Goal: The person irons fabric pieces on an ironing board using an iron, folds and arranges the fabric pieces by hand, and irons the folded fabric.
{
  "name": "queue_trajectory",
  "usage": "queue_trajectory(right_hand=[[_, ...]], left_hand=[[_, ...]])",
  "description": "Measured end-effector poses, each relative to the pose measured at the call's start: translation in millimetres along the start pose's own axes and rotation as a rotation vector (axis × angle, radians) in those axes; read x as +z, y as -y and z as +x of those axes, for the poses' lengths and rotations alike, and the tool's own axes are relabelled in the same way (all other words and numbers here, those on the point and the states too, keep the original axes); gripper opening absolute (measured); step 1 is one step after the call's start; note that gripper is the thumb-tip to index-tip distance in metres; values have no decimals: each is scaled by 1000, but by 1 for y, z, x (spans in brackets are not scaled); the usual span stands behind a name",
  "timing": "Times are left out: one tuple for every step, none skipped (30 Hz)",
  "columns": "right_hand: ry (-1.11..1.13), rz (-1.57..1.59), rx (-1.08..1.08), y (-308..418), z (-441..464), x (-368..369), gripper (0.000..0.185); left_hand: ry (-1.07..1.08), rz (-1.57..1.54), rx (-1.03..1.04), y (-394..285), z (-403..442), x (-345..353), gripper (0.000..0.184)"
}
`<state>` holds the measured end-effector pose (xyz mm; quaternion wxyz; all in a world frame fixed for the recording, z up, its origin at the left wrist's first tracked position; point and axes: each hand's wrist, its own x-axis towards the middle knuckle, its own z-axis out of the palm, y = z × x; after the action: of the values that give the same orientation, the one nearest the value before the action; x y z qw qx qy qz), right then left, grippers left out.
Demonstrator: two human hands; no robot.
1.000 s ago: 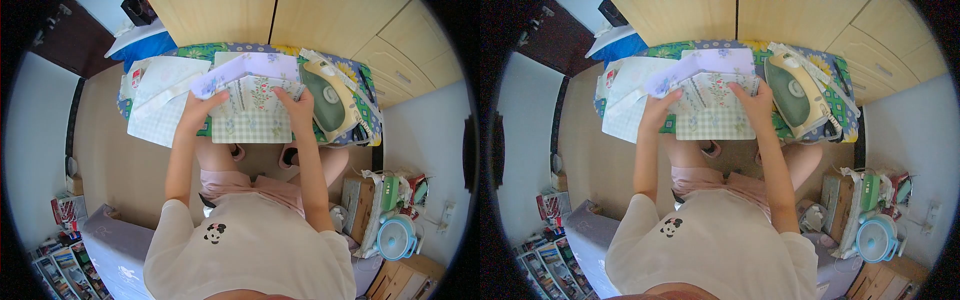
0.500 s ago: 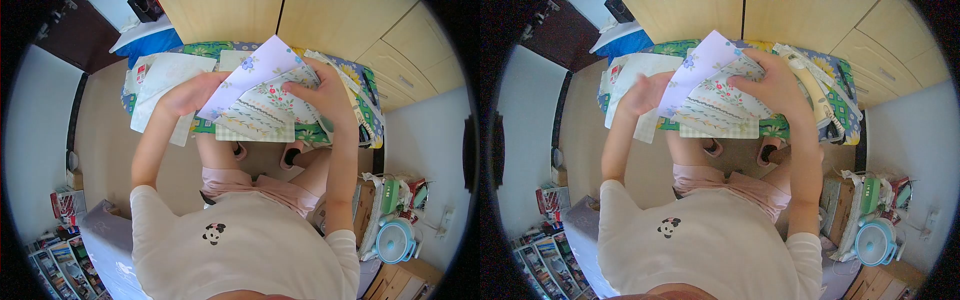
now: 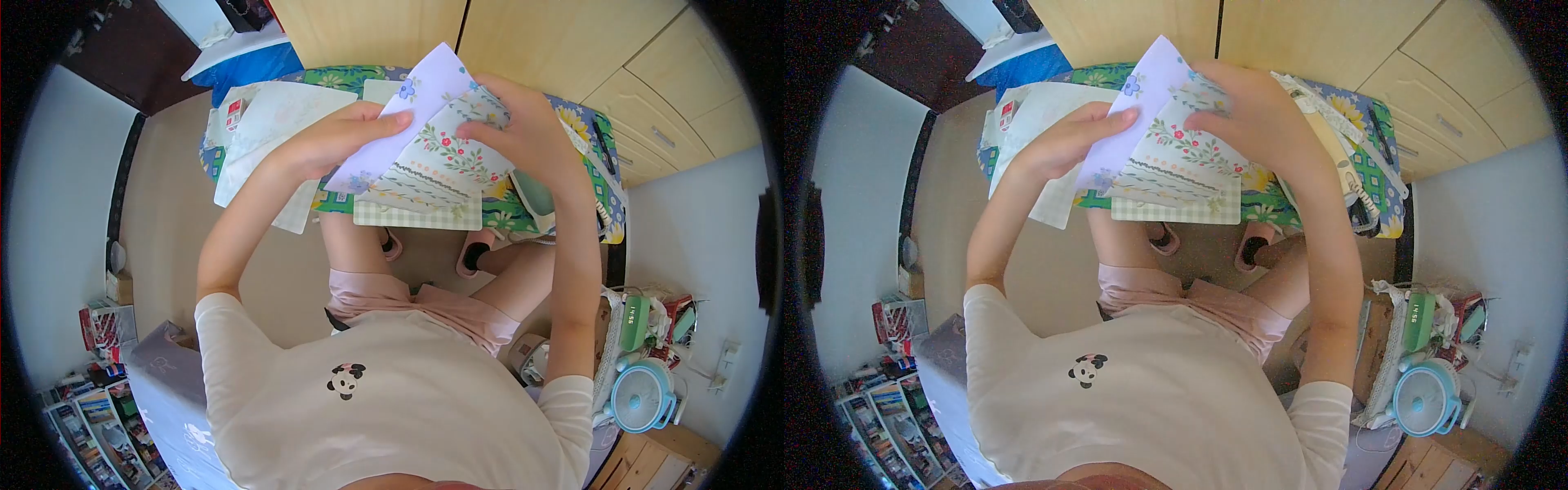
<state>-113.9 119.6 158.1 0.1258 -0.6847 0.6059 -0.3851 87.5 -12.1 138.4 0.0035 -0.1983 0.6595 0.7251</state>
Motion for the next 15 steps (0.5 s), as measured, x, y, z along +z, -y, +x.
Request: queue_trajectory(right_hand=[[0,-26,-12,0,1,1,41],[-1,-51,-25,1,2,2,42],[-1,-51,-25,1,2,2,42],[-20,-47,-4,2,3,3,42],[-38,-42,16,2,4,3,42],[-39,-43,15,4,4,2,42],[-24,-36,40,6,5,0,42],[-9,-29,66,7,5,-1,41],[-9,-29,66,7,5,-1,41],[-16,-45,32,7,5,-1,41],[-22,-60,-2,7,5,-1,41],[-22,-60,-1,9,5,-1,41],[-10,-67,8,11,6,-2,41],[1,-74,16,13,7,-2,41],[1,-75,17,13,7,-1,41]], left_hand=[[0,0,0,-1,1,-1,49],[-13,-12,5,-2,1,-1,48],[-26,-23,10,-3,1,-1,47],[-26,-23,10,-4,1,-1,47],[-45,-57,10,-6,0,1,46],[-65,-91,9,-7,-1,2,45],[-65,-90,10,-7,-2,4,45],[-72,-69,24,-6,-3,5,42],[-80,-49,37,-6,-3,5,40],[-79,-49,36,-5,-3,5,40],[-83,23,65,-4,-2,4,37],[-87,96,94,-2,-2,4,35],[-86,96,93,-1,-1,4,35],[-103,103,103,-1,0,5,33],[-121,111,113,0,1,5,31]])
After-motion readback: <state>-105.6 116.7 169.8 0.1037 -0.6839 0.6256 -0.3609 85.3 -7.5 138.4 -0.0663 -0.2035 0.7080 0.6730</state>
